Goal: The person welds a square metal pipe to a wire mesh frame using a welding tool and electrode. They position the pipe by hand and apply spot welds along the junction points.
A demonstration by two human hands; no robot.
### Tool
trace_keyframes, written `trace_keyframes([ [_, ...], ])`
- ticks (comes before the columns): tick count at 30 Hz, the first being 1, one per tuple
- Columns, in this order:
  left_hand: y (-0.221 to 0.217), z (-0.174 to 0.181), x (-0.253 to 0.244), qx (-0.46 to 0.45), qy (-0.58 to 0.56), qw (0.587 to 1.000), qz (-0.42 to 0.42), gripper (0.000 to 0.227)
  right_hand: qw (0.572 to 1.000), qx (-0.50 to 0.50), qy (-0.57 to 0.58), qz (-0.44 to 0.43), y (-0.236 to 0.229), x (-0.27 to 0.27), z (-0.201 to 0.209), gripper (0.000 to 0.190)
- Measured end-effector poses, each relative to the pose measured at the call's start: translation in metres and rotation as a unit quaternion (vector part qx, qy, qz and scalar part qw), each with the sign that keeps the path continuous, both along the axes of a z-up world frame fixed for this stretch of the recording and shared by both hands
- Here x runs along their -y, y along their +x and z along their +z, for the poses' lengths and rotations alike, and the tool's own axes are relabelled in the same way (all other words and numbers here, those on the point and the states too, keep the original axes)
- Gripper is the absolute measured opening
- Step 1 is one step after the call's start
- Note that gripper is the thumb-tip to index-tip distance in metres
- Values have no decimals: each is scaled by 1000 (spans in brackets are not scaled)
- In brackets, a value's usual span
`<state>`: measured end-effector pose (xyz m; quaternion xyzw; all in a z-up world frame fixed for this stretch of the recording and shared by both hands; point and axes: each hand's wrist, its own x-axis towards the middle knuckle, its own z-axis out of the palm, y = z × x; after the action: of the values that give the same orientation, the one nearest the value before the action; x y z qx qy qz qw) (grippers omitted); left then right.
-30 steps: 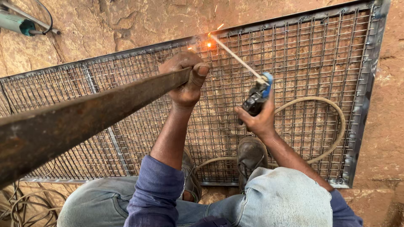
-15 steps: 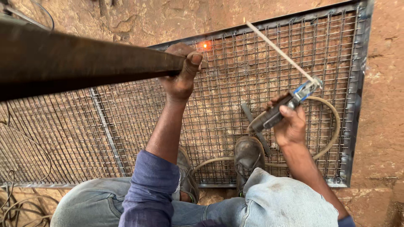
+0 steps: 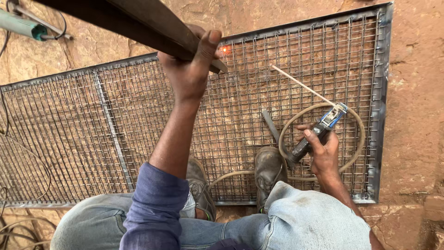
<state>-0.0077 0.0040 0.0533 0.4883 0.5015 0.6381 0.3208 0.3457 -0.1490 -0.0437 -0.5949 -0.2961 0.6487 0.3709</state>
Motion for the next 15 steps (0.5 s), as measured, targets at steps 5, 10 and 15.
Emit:
trace_keyframes([
  [5,-15,-16,-11,-6,55,998,-7,30,1000,-15,-15,-5,-3,-1,9,47],
  [10,-70,3,-18,73,90,993,16,13,999,-37,-15,-2,-7,0,8,56],
  [15,-138,20,1,57,113,992,26,20,996,-91,-13,14,-23,-6,5,52],
])
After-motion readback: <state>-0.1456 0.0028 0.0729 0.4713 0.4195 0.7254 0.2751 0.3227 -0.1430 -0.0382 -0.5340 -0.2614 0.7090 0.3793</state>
